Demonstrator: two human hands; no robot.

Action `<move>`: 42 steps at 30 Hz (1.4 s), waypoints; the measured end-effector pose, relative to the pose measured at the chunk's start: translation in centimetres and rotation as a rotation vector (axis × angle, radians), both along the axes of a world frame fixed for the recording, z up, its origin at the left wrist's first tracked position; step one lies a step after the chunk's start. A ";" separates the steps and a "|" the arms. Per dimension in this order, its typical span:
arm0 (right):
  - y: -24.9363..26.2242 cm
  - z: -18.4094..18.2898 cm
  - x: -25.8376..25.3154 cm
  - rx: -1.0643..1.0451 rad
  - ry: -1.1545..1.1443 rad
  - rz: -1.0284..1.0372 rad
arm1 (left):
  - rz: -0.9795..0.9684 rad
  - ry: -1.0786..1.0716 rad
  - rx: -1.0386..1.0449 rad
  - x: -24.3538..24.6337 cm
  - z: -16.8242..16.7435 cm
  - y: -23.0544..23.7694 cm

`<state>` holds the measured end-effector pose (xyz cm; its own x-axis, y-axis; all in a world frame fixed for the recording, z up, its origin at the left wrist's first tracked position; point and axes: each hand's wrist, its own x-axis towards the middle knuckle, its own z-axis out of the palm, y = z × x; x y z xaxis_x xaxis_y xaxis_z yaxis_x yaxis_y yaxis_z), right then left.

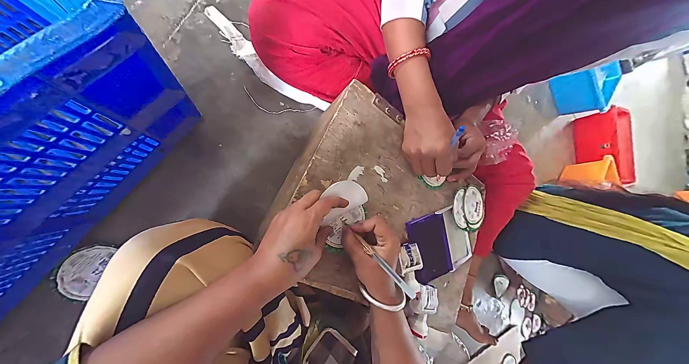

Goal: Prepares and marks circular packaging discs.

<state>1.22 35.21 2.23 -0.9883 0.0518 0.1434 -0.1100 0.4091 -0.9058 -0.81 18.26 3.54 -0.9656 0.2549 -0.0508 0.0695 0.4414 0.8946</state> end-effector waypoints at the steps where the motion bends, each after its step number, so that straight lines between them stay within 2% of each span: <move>1: 0.0 0.0 0.0 -0.007 0.003 -0.006 | 0.000 0.001 0.000 0.0 0.0 0.0; 8: -0.4 -0.3 -0.2 0.035 0.058 -0.044 | -0.001 0.012 -0.005 0.0 0.0 0.1; 17: -0.2 -0.3 -0.1 -0.030 0.076 -0.029 | -0.003 0.008 -0.011 -0.1 0.2 0.0; 21: 0.1 0.0 -0.7 -0.012 0.131 -0.046 | 0.012 0.066 0.018 0.1 -0.3 0.0; 26: 0.5 -0.3 -1.2 -0.029 0.071 0.050 | 0.013 0.058 0.023 0.1 -0.3 -0.1; 42: 0.4 -0.3 -1.2 -0.029 0.034 0.023 | 0.018 0.056 -0.006 0.1 -0.4 0.0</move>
<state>0.02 35.63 1.94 -0.9838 0.0335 0.1759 -0.1502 0.3796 -0.9129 -0.75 18.30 3.12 -0.9714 0.2373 0.0021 0.1114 0.4483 0.8869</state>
